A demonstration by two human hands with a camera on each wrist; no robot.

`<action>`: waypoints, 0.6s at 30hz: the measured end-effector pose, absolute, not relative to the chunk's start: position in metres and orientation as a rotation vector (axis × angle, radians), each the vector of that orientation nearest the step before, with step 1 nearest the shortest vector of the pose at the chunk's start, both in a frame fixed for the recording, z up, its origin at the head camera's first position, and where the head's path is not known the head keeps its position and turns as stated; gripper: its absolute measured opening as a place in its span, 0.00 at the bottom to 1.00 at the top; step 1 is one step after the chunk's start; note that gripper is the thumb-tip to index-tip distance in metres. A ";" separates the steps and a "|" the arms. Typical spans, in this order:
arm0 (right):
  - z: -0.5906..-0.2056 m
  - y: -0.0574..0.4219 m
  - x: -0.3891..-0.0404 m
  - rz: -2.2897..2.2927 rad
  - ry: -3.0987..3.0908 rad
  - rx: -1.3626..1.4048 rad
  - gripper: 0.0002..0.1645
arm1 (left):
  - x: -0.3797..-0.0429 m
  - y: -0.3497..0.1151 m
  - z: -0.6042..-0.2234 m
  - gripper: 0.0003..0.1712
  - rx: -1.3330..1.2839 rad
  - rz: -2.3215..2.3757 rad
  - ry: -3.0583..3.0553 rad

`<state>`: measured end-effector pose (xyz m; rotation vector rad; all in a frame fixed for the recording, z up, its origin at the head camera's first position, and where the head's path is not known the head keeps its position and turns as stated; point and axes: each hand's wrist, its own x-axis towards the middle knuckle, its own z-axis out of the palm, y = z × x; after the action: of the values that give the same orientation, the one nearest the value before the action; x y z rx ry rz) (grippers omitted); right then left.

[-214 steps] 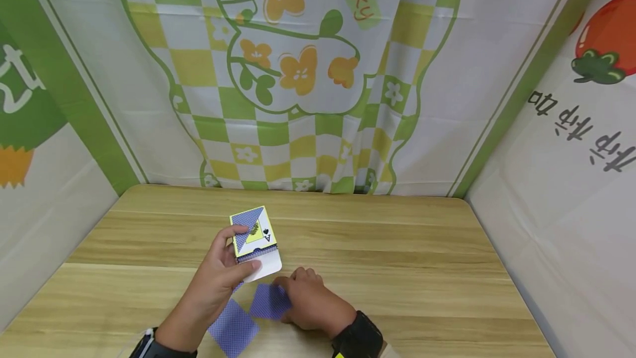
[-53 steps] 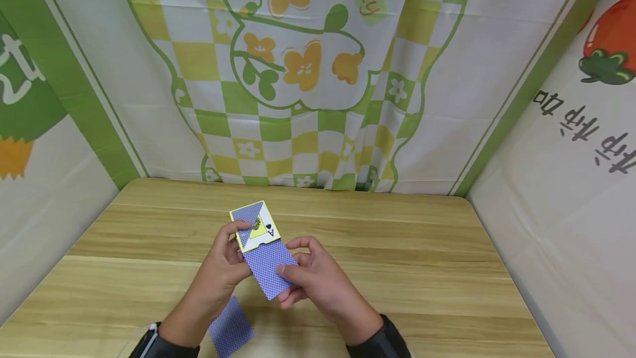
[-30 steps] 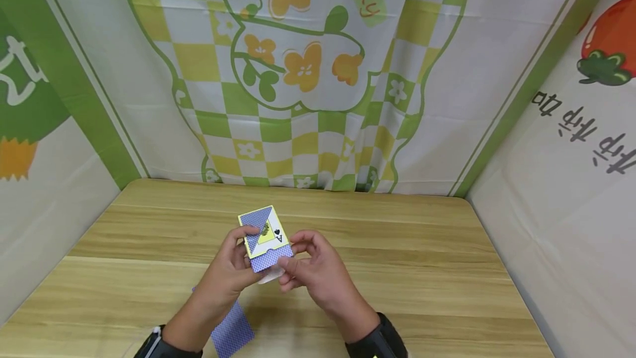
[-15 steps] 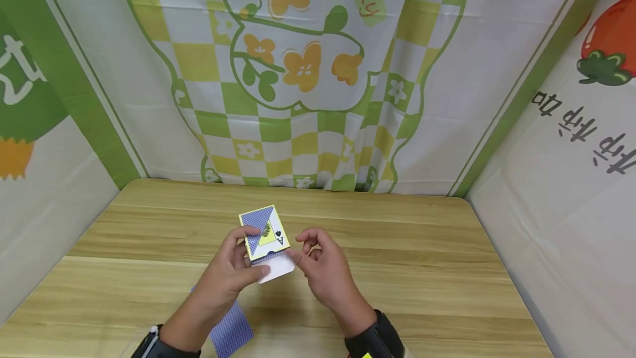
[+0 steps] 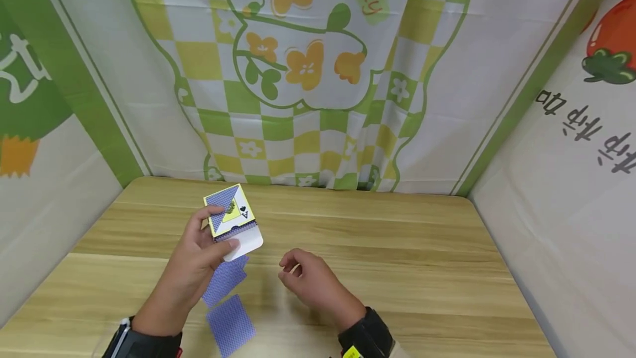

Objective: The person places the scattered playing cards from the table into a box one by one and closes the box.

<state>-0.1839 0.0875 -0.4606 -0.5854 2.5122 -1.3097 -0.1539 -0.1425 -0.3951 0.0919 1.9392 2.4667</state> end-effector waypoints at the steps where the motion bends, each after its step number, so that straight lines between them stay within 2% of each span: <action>1: -0.466 0.084 -0.184 -1.279 2.502 -0.625 0.09 | -0.154 -0.143 -0.395 0.35 0.083 2.478 1.940; 6: -0.489 0.058 -0.184 -1.160 2.486 -0.895 0.09 | -0.154 -0.145 -0.395 0.33 0.066 2.511 1.936; 12: -0.497 0.023 -0.200 -0.886 2.627 -1.390 0.10 | -0.153 -0.145 -0.395 0.32 0.066 2.527 1.931; 15: -0.496 0.006 -0.212 -0.778 2.655 -1.507 0.19 | -0.153 -0.144 -0.394 0.32 0.051 2.530 1.929; 18: -0.493 -0.010 -0.222 -0.759 2.614 -1.447 0.29 | -0.152 -0.143 -0.394 0.33 0.035 2.528 1.926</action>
<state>-0.2220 -0.0099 -0.4930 -1.4475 2.6142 -0.7586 -0.1524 -0.1431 -0.3935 0.0346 1.9259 2.5279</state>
